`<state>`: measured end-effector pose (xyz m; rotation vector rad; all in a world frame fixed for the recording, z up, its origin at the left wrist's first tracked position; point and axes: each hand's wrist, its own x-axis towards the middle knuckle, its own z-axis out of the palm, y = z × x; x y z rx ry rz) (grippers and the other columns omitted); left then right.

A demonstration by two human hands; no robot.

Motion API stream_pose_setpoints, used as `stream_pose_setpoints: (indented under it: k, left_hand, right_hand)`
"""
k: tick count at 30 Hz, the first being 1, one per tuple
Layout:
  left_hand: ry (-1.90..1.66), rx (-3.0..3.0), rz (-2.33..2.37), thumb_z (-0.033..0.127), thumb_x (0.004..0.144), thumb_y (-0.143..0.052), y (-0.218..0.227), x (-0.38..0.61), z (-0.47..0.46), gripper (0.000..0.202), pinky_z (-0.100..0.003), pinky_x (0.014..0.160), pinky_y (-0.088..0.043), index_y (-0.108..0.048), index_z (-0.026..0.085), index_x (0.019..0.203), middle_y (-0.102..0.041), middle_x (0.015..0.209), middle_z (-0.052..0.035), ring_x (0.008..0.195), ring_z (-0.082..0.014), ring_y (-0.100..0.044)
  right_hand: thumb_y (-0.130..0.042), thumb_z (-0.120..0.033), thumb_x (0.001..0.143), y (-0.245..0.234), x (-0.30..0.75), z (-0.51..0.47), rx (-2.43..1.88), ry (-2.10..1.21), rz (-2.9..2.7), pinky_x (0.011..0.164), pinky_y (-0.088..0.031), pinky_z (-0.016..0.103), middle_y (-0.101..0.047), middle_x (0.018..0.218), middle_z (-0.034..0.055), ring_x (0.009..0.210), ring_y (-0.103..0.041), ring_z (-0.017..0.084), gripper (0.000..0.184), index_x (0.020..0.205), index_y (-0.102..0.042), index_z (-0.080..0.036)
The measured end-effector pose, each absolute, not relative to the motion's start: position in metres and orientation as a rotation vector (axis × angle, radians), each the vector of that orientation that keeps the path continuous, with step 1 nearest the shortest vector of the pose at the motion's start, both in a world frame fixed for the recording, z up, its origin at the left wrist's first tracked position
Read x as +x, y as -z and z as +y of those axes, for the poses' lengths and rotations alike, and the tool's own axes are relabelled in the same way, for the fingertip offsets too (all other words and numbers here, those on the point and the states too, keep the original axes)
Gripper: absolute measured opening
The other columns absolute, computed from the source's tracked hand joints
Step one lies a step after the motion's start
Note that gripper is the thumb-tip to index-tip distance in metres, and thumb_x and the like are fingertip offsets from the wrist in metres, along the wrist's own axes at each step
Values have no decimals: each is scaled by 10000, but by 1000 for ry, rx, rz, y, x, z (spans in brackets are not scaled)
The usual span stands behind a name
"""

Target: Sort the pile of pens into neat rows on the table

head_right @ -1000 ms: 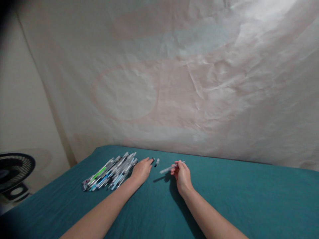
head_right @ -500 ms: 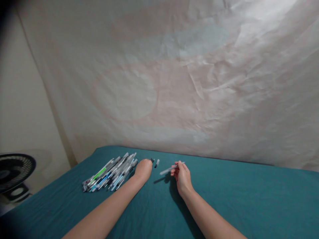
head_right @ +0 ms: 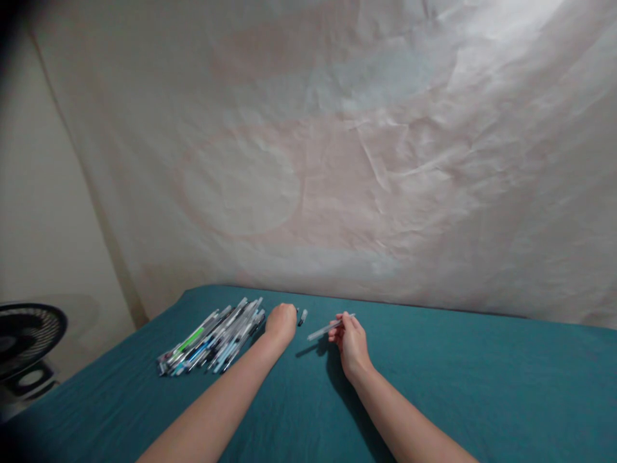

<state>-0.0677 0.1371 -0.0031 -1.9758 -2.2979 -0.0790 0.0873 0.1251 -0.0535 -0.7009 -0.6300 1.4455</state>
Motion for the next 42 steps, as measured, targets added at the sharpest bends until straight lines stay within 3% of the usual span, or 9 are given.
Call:
stream_pose_setpoints:
  k: [6,11,18,25,29,32,37,42]
  left_hand:
    - [94,-2004,-2296,65,777,-390,-2,-68,133,284,-278,662,-471,-661,106,849,-651,850,-165,807,-233,-622]
    - [124,-2087,-2194,156,797,-422,-14,-75,129,239,-294,680,-453,-650,105,848,-643,857,-174,814,-238,-613]
    - [215,-2464,-1733,241,785,-498,-11,-75,126,182,-278,839,-376,-622,239,918,-606,1019,-40,996,-175,-510]
    - [300,-2535,-1566,224,781,-507,5,-81,126,159,-331,843,-352,-640,201,864,-588,1054,-65,1023,-205,-458]
    - [414,-2518,-1575,218,823,-427,4,-77,122,232,-315,861,-337,-604,205,972,-559,1095,-63,1048,-191,-442]
    - [717,-2532,-1711,269,876,-281,2,-66,110,331,-278,816,-360,-571,193,1016,-590,1012,-59,953,-160,-502]
    - [956,-2806,-2051,440,862,-201,8,-55,83,478,-216,542,-379,-584,154,879,-630,753,-32,579,-115,-546]
    - [1069,-2840,-2100,449,848,-216,13,-57,68,473,-202,506,-354,-587,157,821,-625,700,-17,522,-98,-523]
  right_hand:
    - [-602,-350,689,51,87,124,-714,-1437,-631,388,-429,193,-597,584,7,430,-511,92,216,734,-534,-151]
    - [-601,-353,686,49,87,123,-720,-1444,-626,384,-424,192,-596,586,9,429,-510,92,217,729,-535,-150]
    - [-611,-367,672,50,86,125,-713,-1442,-625,384,-423,190,-596,577,5,420,-509,88,238,726,-526,-151]
    - [-614,-373,675,52,86,126,-699,-1449,-621,386,-418,191,-591,581,0,427,-508,88,249,742,-525,-150]
    - [-608,-377,679,53,87,126,-707,-1445,-625,393,-418,192,-589,584,2,431,-503,87,253,744,-525,-147]
    - [-606,-385,676,53,87,127,-714,-1448,-632,400,-420,199,-591,591,6,437,-506,92,261,749,-522,-149]
    - [-602,-404,666,53,87,128,-727,-1438,-650,404,-414,203,-586,594,0,436,-500,92,276,749,-521,-153]
    - [-602,-435,658,54,86,127,-760,-1416,-686,412,-409,203,-580,602,-4,445,-494,92,306,761,-527,-157]
